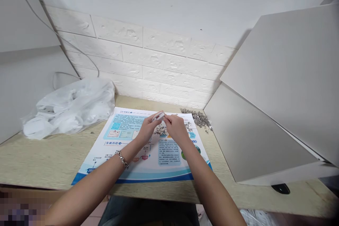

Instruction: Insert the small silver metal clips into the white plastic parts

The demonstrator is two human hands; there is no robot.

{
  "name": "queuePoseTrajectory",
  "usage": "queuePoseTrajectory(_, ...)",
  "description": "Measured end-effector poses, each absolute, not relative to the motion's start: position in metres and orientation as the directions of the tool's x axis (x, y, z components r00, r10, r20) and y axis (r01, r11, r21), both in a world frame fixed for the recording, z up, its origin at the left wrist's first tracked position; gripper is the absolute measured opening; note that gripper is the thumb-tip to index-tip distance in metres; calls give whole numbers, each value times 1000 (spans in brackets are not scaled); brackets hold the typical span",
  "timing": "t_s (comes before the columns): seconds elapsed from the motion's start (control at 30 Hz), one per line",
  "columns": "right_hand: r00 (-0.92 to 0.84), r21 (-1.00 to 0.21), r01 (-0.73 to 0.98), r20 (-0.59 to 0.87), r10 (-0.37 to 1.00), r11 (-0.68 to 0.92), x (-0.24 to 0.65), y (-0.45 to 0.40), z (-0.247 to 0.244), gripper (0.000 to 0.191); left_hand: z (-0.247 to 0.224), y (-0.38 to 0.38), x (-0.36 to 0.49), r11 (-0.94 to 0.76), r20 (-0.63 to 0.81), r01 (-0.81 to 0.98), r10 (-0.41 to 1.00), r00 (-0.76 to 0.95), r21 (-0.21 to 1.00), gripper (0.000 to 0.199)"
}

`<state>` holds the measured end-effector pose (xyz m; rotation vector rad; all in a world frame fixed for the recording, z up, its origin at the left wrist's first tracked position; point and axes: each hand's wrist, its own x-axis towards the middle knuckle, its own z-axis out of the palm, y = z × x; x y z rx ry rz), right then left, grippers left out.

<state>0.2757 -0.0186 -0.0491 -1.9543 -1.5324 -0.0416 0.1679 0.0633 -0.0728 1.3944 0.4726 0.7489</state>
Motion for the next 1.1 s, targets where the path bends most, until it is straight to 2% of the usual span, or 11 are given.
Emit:
queuePoseTrajectory(0.37, 342, -503, 858, 398, 851, -110, 274, -16, -53, 26, -82, 63, 170, 48, 150, -260, 711, 687, 964, 37)
queuePoseTrajectory(0.83, 398, -476, 863, 435, 808, -169, 268, -13, -54, 26, -72, 58, 169, -61, 163, -175, 734, 659, 983, 38)
queuePoseTrajectory(1.1, 420, -494, 851, 439, 794, -177, 266, -13, -55, 26, -70, 56, 168, -49, 155, -182, 758, 633, 982, 44)
